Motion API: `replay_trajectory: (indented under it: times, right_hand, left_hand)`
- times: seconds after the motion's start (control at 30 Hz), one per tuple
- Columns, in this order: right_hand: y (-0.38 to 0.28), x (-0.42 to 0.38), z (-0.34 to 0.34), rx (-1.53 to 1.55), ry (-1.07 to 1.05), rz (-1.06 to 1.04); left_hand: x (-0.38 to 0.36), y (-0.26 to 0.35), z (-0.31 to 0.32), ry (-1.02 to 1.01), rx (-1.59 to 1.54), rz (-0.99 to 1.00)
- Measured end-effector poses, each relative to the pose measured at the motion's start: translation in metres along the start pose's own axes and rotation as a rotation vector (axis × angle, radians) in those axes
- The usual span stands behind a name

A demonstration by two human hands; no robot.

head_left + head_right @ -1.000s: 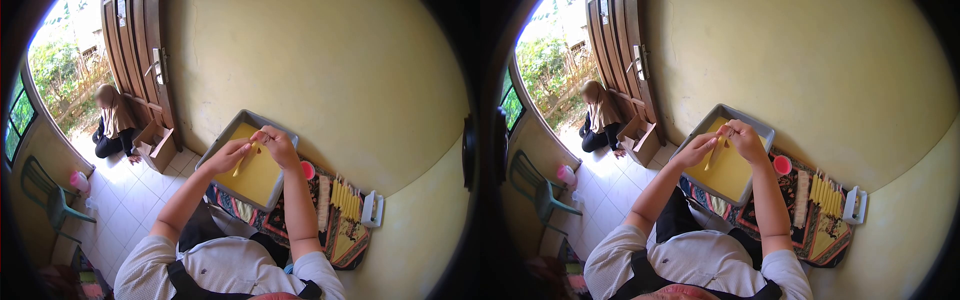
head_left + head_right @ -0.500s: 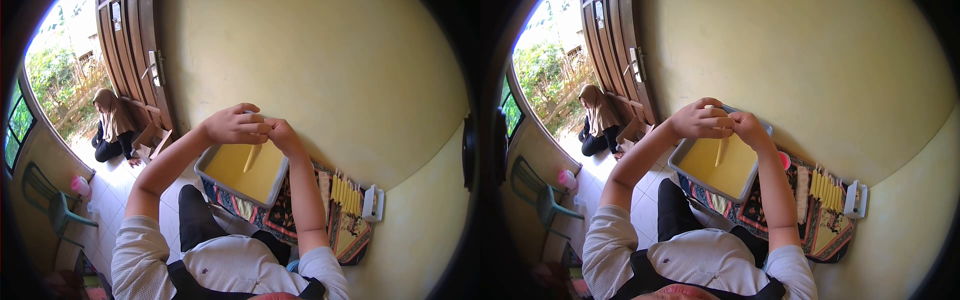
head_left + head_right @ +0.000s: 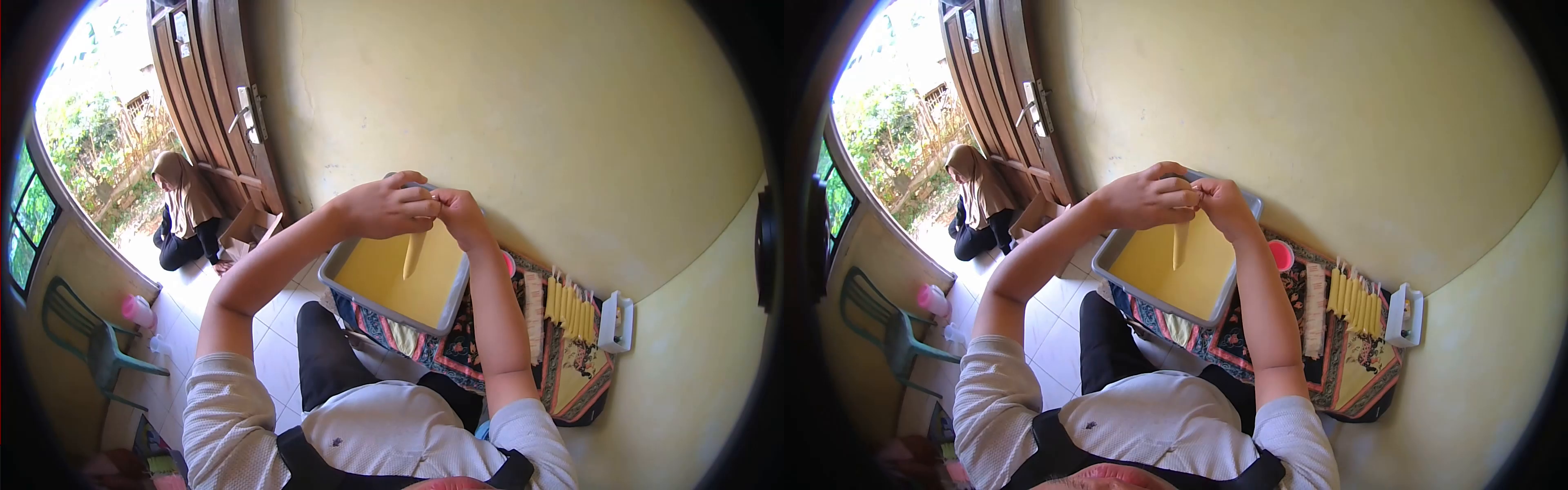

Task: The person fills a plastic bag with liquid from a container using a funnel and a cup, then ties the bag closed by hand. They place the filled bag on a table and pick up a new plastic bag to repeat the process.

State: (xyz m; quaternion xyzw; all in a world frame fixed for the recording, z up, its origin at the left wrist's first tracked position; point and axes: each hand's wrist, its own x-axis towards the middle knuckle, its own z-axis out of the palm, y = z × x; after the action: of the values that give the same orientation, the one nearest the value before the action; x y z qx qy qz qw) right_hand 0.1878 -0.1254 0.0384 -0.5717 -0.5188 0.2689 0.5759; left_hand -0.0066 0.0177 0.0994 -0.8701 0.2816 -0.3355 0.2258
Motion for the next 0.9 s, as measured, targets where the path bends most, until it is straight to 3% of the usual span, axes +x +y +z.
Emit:
replay_trajectory:
  times: [0.17,0.5,0.9]
  right_hand:
    - [0.005,-0.003,0.004,0.023,0.126,0.027]
    - [0.023,-0.011,0.009,0.136,0.147,-0.005]
    - [0.027,-0.021,0.003,0.104,0.138,0.092]
  left_hand:
    - [-0.003,0.003,-0.005,-0.029,0.065,-0.03]
    - [-0.006,0.009,-0.011,-0.125,0.028,-0.072]
    - [-0.001,0.017,-0.004,-0.057,-0.065,-0.07]
